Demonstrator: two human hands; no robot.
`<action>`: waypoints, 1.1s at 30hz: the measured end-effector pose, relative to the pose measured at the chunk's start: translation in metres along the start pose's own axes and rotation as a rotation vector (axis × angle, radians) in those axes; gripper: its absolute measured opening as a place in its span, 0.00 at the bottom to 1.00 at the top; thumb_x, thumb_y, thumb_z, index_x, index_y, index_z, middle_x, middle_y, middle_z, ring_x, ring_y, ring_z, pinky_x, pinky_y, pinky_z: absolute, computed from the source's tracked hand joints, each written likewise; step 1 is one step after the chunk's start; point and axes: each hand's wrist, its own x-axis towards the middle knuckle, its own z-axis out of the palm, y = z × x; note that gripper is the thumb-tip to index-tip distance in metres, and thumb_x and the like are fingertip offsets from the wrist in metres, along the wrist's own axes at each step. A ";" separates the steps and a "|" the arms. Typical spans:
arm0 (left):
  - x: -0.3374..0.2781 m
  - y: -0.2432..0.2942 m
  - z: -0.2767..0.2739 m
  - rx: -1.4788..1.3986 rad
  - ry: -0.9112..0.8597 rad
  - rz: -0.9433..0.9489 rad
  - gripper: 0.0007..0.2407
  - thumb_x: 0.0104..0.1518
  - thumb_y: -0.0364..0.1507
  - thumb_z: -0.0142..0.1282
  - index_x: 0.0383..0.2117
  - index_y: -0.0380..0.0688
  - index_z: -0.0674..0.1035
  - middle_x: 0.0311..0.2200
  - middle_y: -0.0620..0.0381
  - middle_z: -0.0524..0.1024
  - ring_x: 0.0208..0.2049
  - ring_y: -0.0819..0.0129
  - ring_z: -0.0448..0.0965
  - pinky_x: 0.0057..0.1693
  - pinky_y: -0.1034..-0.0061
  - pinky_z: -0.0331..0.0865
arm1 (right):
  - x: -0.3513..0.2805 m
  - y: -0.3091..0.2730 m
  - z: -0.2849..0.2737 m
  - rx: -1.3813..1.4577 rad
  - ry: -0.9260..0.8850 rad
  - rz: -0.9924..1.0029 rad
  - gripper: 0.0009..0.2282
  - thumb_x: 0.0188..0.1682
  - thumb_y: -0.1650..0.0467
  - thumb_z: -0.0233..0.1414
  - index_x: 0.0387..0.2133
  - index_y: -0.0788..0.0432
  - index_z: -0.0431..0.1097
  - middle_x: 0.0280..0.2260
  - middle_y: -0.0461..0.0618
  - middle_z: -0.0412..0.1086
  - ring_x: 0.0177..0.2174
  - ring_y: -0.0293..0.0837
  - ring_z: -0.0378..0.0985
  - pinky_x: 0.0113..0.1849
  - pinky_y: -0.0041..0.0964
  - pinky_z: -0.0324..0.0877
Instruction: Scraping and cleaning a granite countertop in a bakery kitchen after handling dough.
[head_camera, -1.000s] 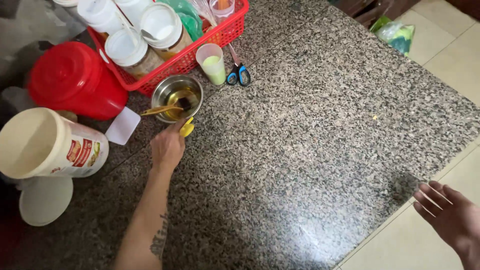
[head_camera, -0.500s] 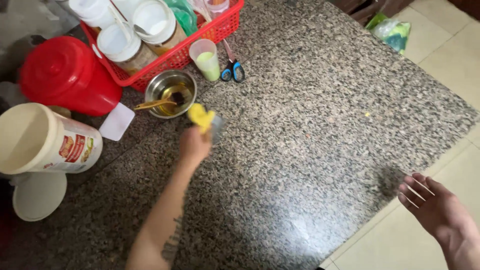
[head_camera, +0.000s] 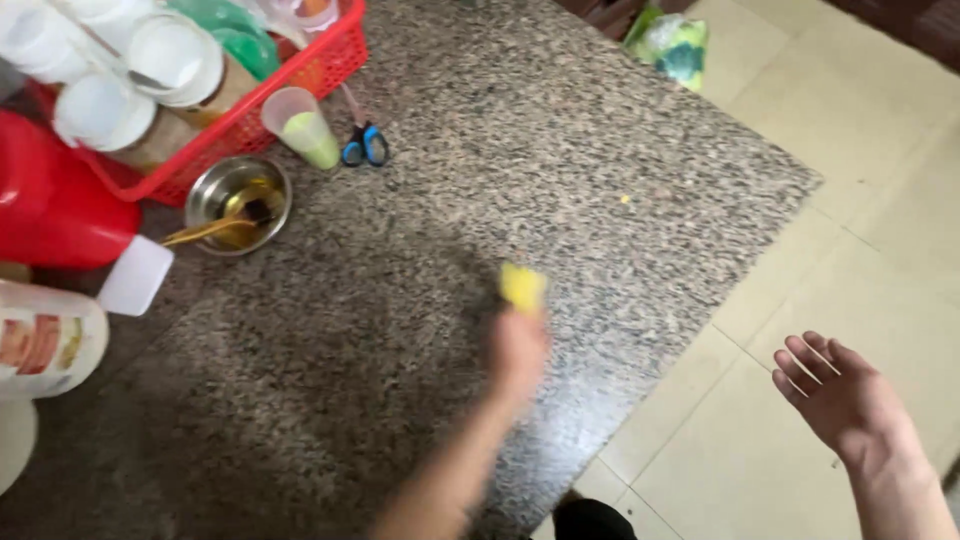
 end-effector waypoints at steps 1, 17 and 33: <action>-0.035 0.044 0.031 0.243 -0.105 0.089 0.11 0.56 0.37 0.59 0.20 0.46 0.82 0.14 0.52 0.76 0.13 0.52 0.74 0.24 0.57 0.68 | -0.001 -0.004 -0.004 0.023 -0.008 -0.008 0.10 0.67 0.64 0.34 0.50 0.52 0.61 0.47 0.44 0.65 0.47 0.43 0.70 0.52 0.44 0.66; 0.093 -0.123 -0.215 0.077 0.441 -0.171 0.14 0.62 0.36 0.57 0.31 0.32 0.80 0.21 0.47 0.76 0.20 0.53 0.75 0.29 0.60 0.67 | 0.210 0.034 -0.180 -0.047 -0.211 0.005 0.11 0.69 0.53 0.39 0.57 0.32 0.64 0.55 0.29 0.67 0.57 0.41 0.69 0.58 0.53 0.62; 0.072 -0.299 -0.280 -0.112 0.599 -0.470 0.09 0.66 0.25 0.55 0.46 0.31 0.76 0.37 0.46 0.78 0.34 0.58 0.80 0.41 0.69 0.77 | 0.206 0.055 -0.148 0.326 -0.594 0.050 0.15 0.70 0.58 0.42 0.59 0.51 0.67 0.58 0.50 0.70 0.57 0.54 0.69 0.56 0.58 0.59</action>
